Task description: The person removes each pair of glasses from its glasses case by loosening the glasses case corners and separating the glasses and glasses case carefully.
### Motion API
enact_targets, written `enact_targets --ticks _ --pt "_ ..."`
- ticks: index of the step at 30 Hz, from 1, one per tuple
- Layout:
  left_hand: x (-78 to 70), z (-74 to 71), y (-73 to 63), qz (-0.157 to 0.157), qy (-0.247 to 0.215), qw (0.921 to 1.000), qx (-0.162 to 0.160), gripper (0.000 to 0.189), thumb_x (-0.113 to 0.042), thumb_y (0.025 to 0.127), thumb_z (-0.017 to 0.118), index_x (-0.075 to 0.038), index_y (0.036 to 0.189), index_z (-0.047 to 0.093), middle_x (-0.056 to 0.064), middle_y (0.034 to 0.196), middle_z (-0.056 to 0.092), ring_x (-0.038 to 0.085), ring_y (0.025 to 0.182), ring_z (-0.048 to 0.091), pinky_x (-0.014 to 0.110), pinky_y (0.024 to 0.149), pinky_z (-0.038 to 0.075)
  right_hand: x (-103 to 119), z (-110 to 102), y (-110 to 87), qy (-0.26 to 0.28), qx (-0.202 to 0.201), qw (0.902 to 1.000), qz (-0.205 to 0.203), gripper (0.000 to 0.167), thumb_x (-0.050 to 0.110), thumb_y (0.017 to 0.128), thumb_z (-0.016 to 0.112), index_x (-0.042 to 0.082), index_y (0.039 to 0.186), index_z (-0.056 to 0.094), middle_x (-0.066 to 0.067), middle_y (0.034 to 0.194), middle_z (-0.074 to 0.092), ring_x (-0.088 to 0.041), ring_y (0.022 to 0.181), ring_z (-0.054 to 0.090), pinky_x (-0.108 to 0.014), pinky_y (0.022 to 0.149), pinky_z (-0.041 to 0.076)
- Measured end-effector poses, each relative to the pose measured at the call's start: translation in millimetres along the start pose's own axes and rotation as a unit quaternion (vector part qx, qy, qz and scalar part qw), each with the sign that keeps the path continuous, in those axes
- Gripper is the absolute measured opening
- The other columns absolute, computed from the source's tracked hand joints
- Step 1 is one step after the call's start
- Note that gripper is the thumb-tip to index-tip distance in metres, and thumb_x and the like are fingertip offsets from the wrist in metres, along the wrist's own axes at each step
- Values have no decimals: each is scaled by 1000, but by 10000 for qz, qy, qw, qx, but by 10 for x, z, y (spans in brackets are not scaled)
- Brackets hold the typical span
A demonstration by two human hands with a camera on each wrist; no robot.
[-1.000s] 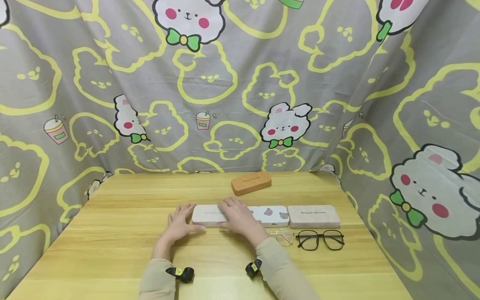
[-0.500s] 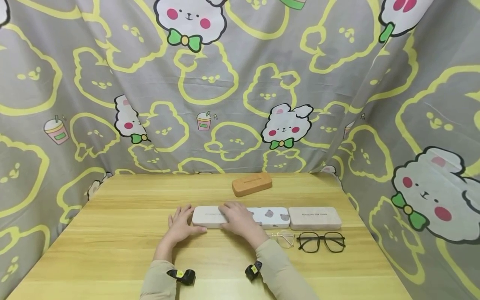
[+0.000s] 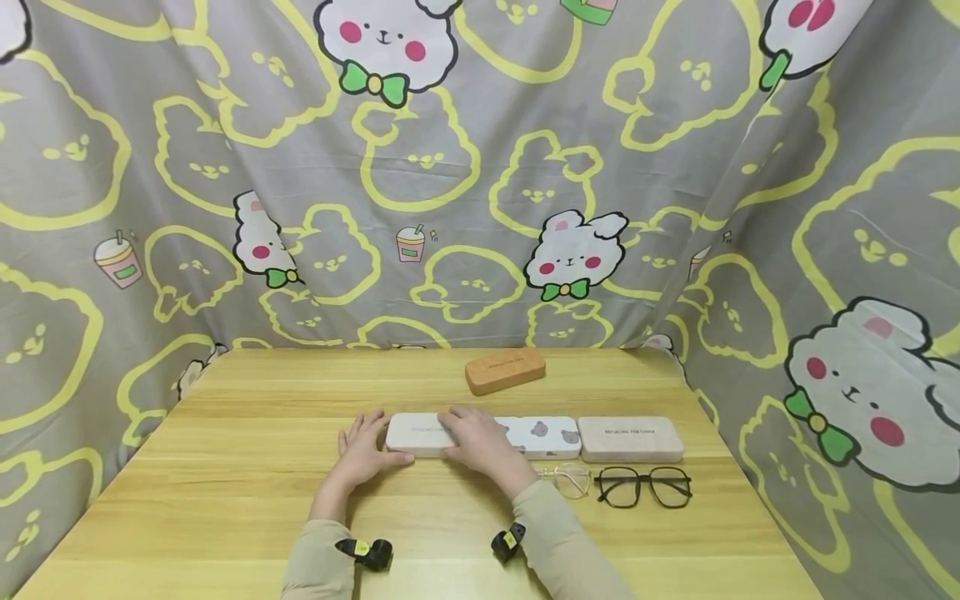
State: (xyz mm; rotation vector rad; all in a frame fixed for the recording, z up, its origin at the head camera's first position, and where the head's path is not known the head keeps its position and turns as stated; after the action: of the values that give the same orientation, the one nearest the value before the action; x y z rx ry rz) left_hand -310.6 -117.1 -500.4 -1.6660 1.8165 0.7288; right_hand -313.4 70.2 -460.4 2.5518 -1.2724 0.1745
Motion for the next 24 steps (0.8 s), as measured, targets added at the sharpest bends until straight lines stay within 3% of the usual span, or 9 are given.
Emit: enact_targets --ticks 10,18,24 --pt "8 20 4 14 65 10000 -25 91 -41 69 86 -5 143 47 24 156 31 51 147 6 72 112 -10 -30 19 6 141 100 9998 -25 59 34 84 75 11 135 58 -14 136 58 -32 125 56 -48 107 44" --pt "3 35 13 -18 102 9999 -67 93 -43 67 86 -5 143 47 22 156 31 50 147 6 71 113 -9 -37 -18 13 414 186 9985 -307 56 30 84 75 6 132 60 -18 133 60 -34 123 57 -47 106 45" --pt "23 22 22 -54 158 9998 -141 94 -42 66 87 -6 143 47 22 156 32 50 147 7 71 113 -8 -2 -40 -17 236 355 9970 -647 54 31 92 66 3 136 55 -23 137 55 -38 128 53 -50 109 42"
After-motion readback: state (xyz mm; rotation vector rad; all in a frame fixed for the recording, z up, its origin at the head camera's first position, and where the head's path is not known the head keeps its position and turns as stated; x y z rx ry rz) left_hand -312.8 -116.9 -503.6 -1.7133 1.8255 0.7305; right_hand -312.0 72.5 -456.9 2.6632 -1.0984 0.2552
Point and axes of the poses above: each hand's wrist, its own y-axis towards the middle knuckle, its own z-axis out of the palm, x = y × z, the point moved 7 cm from there along y, towards the middle knuckle
